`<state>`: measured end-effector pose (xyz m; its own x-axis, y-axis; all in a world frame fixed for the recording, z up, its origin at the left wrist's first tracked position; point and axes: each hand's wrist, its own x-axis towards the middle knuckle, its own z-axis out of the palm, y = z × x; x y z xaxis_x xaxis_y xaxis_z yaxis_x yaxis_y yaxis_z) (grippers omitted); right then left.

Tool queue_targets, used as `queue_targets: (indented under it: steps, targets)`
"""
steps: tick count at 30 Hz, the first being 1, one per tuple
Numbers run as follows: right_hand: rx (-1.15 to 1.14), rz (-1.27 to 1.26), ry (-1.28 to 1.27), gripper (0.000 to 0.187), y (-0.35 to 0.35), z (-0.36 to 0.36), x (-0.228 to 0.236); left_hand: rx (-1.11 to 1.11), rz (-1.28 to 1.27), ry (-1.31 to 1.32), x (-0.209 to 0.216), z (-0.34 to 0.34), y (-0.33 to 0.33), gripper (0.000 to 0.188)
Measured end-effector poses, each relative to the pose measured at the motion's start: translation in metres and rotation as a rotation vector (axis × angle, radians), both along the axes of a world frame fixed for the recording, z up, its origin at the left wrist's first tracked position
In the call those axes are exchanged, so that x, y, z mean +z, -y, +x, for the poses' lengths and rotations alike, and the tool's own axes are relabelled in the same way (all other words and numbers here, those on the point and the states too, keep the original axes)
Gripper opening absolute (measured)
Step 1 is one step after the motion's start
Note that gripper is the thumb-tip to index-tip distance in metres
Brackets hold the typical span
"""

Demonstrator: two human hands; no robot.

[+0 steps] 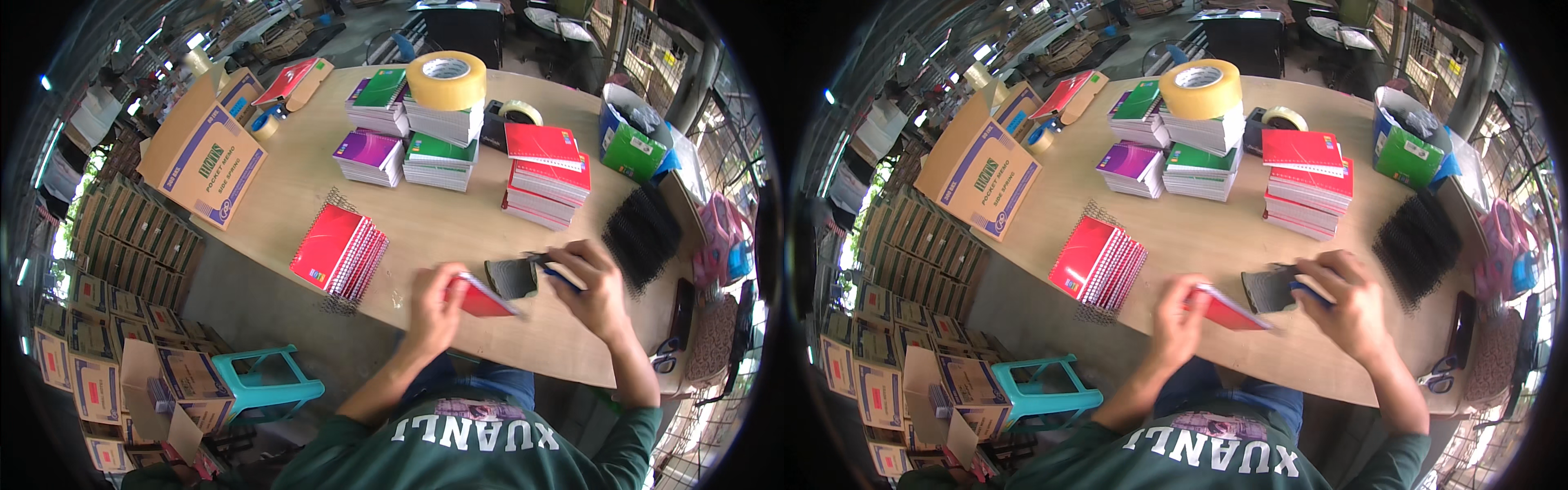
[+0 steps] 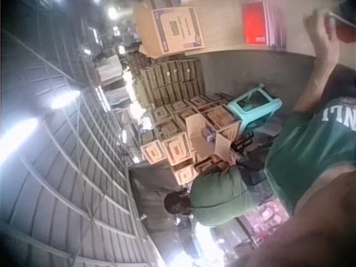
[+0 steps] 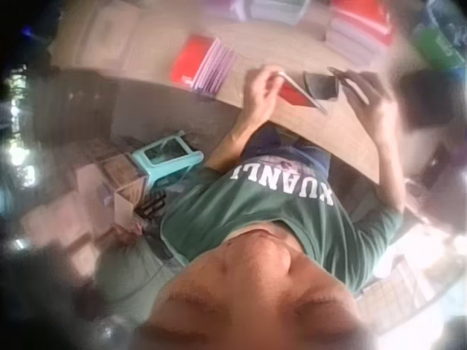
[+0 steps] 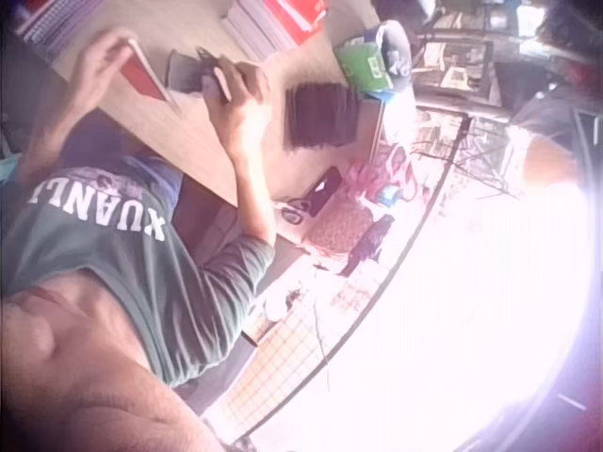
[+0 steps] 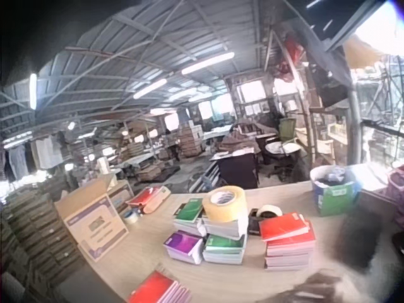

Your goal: The person binds small notebooks by hand, manually threading a spiral coil through the pre-punched holes of each notebook and using shears to trim the excess coil.

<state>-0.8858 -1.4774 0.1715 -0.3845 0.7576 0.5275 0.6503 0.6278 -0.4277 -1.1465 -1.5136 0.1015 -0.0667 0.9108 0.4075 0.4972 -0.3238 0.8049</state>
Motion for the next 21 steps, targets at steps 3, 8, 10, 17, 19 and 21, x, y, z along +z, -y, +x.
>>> queue_targets:
  steps: [3, 8, 10, 17, 19, 21]
  targets:
    - [-0.199, -0.175, -0.105, 0.037, 0.003, 0.035, -0.015, 0.345, 0.069, -0.202, 0.089, -0.075, -0.003, 0.025]
    - [-0.353, -0.159, 0.059, 0.035, 0.007, 0.078, -0.092, 0.013, 0.081, -0.837, 0.149, -0.172, -0.073, 0.015]
    - [-0.383, -0.204, 0.097, 0.036, 0.009, 0.082, -0.113, -0.171, -0.059, -0.823, 0.131, -0.184, -0.091, 0.012]
    - [-0.393, 0.006, 0.230, 0.047, 0.018, 0.081, -0.126, -0.427, -0.091, -0.890, 0.066, -0.201, -0.129, 0.012]
    - [-0.378, 0.076, 0.272, 0.050, 0.019, 0.069, -0.121, -0.435, -0.058, -0.905, 0.056, -0.204, -0.131, 0.017]
    - [-0.330, 0.061, 0.229, 0.054, 0.023, 0.046, -0.115, -0.429, -0.008, -0.910, 0.049, -0.208, -0.131, 0.017]
